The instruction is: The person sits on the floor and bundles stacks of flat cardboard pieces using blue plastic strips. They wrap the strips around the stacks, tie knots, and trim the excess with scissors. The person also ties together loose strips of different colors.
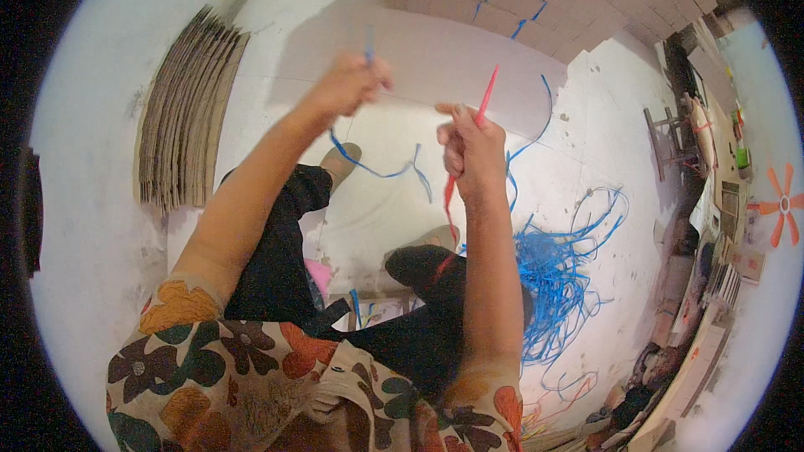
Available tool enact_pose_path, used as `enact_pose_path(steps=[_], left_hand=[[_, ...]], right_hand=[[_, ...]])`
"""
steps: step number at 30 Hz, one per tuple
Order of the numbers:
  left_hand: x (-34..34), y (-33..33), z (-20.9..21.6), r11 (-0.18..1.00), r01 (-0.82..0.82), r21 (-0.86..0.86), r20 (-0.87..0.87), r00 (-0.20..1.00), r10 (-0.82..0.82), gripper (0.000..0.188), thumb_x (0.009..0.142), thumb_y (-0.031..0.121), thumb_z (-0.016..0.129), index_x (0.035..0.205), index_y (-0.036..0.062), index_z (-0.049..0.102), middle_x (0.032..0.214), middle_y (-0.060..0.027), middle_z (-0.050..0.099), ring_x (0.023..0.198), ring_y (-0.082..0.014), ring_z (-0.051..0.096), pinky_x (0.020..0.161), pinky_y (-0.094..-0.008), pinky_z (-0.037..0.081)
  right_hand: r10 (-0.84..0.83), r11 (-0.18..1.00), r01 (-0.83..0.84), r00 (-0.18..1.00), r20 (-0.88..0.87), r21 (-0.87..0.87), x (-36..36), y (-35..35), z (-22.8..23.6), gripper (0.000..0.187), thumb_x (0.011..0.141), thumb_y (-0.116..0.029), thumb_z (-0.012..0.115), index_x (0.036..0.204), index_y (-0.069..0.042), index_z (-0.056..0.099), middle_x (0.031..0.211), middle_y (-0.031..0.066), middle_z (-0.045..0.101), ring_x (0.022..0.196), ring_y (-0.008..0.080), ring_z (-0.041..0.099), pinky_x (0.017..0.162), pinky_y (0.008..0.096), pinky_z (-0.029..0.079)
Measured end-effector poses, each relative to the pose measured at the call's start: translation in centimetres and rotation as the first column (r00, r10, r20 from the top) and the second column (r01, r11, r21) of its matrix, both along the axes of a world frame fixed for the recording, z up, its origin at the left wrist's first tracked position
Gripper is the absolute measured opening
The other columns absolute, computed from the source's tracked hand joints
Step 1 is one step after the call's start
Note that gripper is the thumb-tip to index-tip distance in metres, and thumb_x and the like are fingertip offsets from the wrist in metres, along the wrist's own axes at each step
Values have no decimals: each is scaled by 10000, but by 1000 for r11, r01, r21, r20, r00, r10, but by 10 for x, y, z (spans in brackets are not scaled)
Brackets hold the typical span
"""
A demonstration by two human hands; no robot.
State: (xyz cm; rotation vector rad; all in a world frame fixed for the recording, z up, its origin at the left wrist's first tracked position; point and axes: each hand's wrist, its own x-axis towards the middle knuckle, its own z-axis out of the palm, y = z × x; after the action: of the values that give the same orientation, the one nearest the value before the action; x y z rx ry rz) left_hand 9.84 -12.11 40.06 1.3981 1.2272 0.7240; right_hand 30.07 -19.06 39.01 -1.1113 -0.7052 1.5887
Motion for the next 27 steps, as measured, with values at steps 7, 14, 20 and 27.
enact_pose_path(steps=[7, 14, 20, 27], left_hand=[[28, -19, -21, 778, 538, 324, -412, 821, -396, 265, 846, 227, 483, 773, -8, 581, 716, -189, 585, 692, -341, 563, 642, -411, 421], [30, -26, -5, 933, 357, -39, 375, 871, -318, 150, 703, 79, 628, 836, 15, 607, 651, -21, 570, 503, -67, 491, 413, -197, 347], [26, -25, 3, 990, 119, -75, 289, 953, -92, 166, 774, 104, 608, 898, -4, 632, 616, -16, 572, 438, -23, 391, 363, -158, 252], [23, -19, 8, 975, 161, 153, 327, 923, -204, 200, 860, 138, 546, 990, 6, 622, 614, -14, 570, 442, -24, 368, 378, -157, 255]], right_hand=[[4, 997, -7, 999, 45, 81, -22, 5, 9, 104, 787, -50, 620, 849, 33, 626, 593, 28, 539, 366, 30, 347, 322, 177, 203], [-58, 994, 52, 996, 72, 91, -19, 7, -2, 112, 816, -82, 612, 840, 25, 628, 583, 28, 541, 358, 34, 335, 325, 172, 210], [-141, 986, 134, 988, 68, 98, -23, -1, 9, 199, 862, -197, 562, 835, -10, 624, 534, 1, 463, 356, 33, 308, 328, 179, 215], [168, 986, -162, 950, 265, -42, -16, 0, 3, 180, 822, -168, 474, 785, -29, 582, 463, -28, 367, 346, 42, 246, 330, 205, 149]])
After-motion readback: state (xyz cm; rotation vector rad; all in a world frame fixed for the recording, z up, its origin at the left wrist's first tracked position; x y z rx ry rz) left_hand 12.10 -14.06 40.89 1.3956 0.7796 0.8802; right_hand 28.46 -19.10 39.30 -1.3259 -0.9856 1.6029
